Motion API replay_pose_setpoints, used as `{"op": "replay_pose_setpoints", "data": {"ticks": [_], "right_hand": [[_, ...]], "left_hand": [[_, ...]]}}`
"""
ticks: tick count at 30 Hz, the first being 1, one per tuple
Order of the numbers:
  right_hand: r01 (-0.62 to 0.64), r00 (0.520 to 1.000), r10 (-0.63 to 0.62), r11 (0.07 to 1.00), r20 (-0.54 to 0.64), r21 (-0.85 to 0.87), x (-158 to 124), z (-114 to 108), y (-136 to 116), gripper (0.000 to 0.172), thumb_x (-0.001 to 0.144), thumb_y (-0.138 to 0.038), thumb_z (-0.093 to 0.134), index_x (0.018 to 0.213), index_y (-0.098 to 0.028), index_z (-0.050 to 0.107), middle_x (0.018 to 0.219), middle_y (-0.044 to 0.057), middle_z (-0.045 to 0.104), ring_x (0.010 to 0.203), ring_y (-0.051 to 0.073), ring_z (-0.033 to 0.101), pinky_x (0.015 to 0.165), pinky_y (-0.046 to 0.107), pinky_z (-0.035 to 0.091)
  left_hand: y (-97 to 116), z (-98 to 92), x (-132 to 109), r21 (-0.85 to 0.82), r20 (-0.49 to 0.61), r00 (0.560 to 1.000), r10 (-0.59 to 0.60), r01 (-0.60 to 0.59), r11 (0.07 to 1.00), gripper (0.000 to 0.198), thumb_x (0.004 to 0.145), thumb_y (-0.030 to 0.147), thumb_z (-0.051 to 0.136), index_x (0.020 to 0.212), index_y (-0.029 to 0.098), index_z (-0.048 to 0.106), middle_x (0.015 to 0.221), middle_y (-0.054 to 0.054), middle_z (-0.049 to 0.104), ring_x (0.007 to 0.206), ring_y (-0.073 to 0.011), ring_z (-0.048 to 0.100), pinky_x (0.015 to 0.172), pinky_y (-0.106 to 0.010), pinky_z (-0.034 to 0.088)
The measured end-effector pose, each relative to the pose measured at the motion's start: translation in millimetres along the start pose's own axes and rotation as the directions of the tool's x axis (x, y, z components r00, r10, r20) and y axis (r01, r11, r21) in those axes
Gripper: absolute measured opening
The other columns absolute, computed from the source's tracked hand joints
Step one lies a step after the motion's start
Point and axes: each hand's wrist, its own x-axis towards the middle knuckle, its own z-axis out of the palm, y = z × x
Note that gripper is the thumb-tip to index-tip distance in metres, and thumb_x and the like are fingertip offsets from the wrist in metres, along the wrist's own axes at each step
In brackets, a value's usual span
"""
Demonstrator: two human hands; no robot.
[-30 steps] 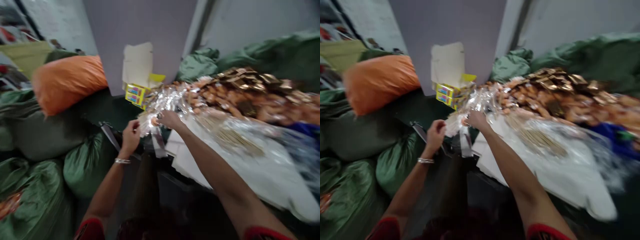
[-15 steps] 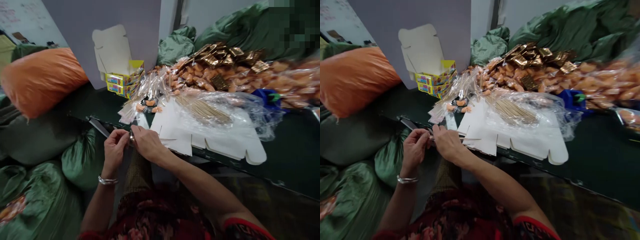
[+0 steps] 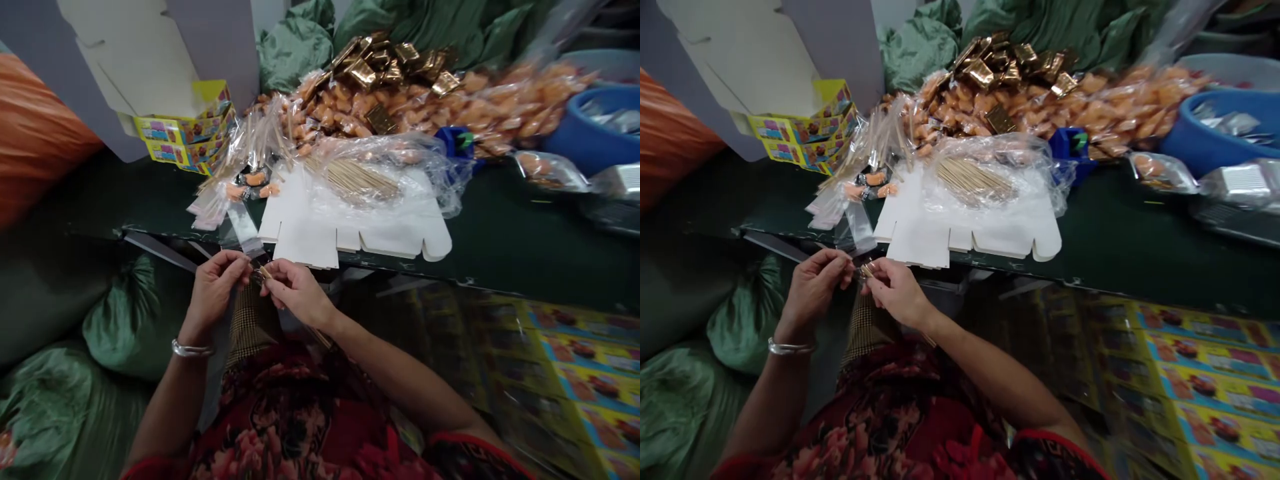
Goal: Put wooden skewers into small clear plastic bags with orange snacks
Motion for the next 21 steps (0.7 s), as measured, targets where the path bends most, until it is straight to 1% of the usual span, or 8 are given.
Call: {"op": "replay_pose_setpoints", "data": {"ticks": [4, 9, 14, 16, 17, 19, 20, 21], "right_hand": [[-0.010, 0.998, 0.014, 0.997, -0.059, 0.072, -14, -2, 6, 0.014, 0.079, -0.023, 0.059, 0.088, -0.017, 0.052, 0.069, -0.003, 0.061, 0.045, 0.005, 0.051, 0.043, 0.017, 0.042], [-0.006, 0.996, 0.017, 0.991, -0.086, 0.134, -26, -11, -3, 0.019, 0.082, -0.033, 0.060, 0.091, -0.019, 0.051, 0.072, -0.002, 0.061, 0.055, 0.011, 0.061, 0.048, 0.022, 0.051], [0.081, 0.956, -0.099, 0.994, -0.275, -0.077, -31, -20, -5, 0.012, 0.084, -0.030, 0.055, 0.082, -0.018, 0.057, 0.066, -0.003, 0.058, 0.057, 0.010, 0.057, 0.052, 0.021, 0.047], [0.102, 0.929, -0.142, 0.986, -0.341, -0.131, -32, -22, -3, 0.011, 0.082, -0.027, 0.057, 0.078, -0.017, 0.060, 0.065, -0.002, 0.059, 0.058, 0.010, 0.056, 0.054, 0.021, 0.046], [0.103, 0.917, -0.149, 0.985, -0.371, -0.141, -32, -23, -1, 0.011, 0.081, -0.027, 0.057, 0.076, -0.017, 0.061, 0.065, -0.002, 0.060, 0.057, 0.010, 0.056, 0.054, 0.021, 0.046], [0.092, 0.896, -0.153, 0.982, -0.417, -0.164, -32, -24, 1, 0.012, 0.080, -0.026, 0.057, 0.074, -0.017, 0.061, 0.063, -0.002, 0.061, 0.055, 0.010, 0.055, 0.052, 0.021, 0.044], [0.084, 0.887, -0.157, 0.980, -0.434, -0.181, -32, -24, 2, 0.012, 0.080, -0.025, 0.057, 0.073, -0.017, 0.062, 0.062, -0.002, 0.061, 0.054, 0.010, 0.055, 0.051, 0.020, 0.044], [0.079, 0.882, -0.163, 0.976, -0.443, -0.201, -32, -24, 2, 0.012, 0.079, -0.025, 0.057, 0.072, -0.016, 0.062, 0.061, -0.002, 0.061, 0.053, 0.010, 0.055, 0.050, 0.020, 0.043]], "left_hand": [[5, 14.1, -1, 0.117, 0.112, 0.993, -0.041, 0.028, 0.993, 0.016, 0.072, 0.028, 0.071, 0.077, 0.015, 0.064, 0.061, 0.001, 0.059, 0.051, -0.0078, 0.050, 0.048, -0.018, 0.041], [3, 26.5, -1, 0.077, 0.275, 0.955, -0.107, 0.089, 0.993, 0.019, 0.075, 0.031, 0.071, 0.071, 0.015, 0.061, 0.055, 0.002, 0.055, 0.046, -0.0073, 0.047, 0.046, -0.018, 0.037], [0, 34.3, 0, 0.101, 0.356, 0.920, -0.162, 0.135, 0.986, 0.021, 0.075, 0.033, 0.071, 0.071, 0.015, 0.061, 0.055, 0.002, 0.055, 0.047, -0.0078, 0.046, 0.046, -0.019, 0.036], [1, 36.2, -1, 0.174, 0.341, 0.928, -0.150, 0.094, 0.980, 0.018, 0.078, 0.033, 0.067, 0.074, 0.016, 0.063, 0.058, 0.001, 0.056, 0.049, -0.0091, 0.048, 0.048, -0.020, 0.038], [2, 37.0, -3, 0.230, 0.294, 0.951, -0.098, 0.029, 0.973, 0.016, 0.079, 0.032, 0.066, 0.079, 0.017, 0.065, 0.061, 0.001, 0.058, 0.052, -0.0101, 0.050, 0.050, -0.021, 0.040], [6, 38.8, -8, 0.378, 0.163, 0.977, 0.139, -0.192, 0.905, 0.012, 0.080, 0.028, 0.065, 0.087, 0.019, 0.067, 0.071, -0.001, 0.062, 0.061, -0.0125, 0.055, 0.059, -0.023, 0.045], [8, 39.9, -11, 0.457, 0.130, 0.948, 0.290, -0.317, 0.831, 0.011, 0.079, 0.025, 0.065, 0.089, 0.020, 0.067, 0.076, -0.001, 0.064, 0.066, -0.0136, 0.057, 0.064, -0.024, 0.046], [10, 41.3, -13, 0.521, 0.144, 0.895, 0.423, -0.432, 0.736, 0.010, 0.080, 0.022, 0.065, 0.089, 0.021, 0.068, 0.079, -0.002, 0.064, 0.070, -0.0145, 0.058, 0.067, -0.025, 0.046]]}}
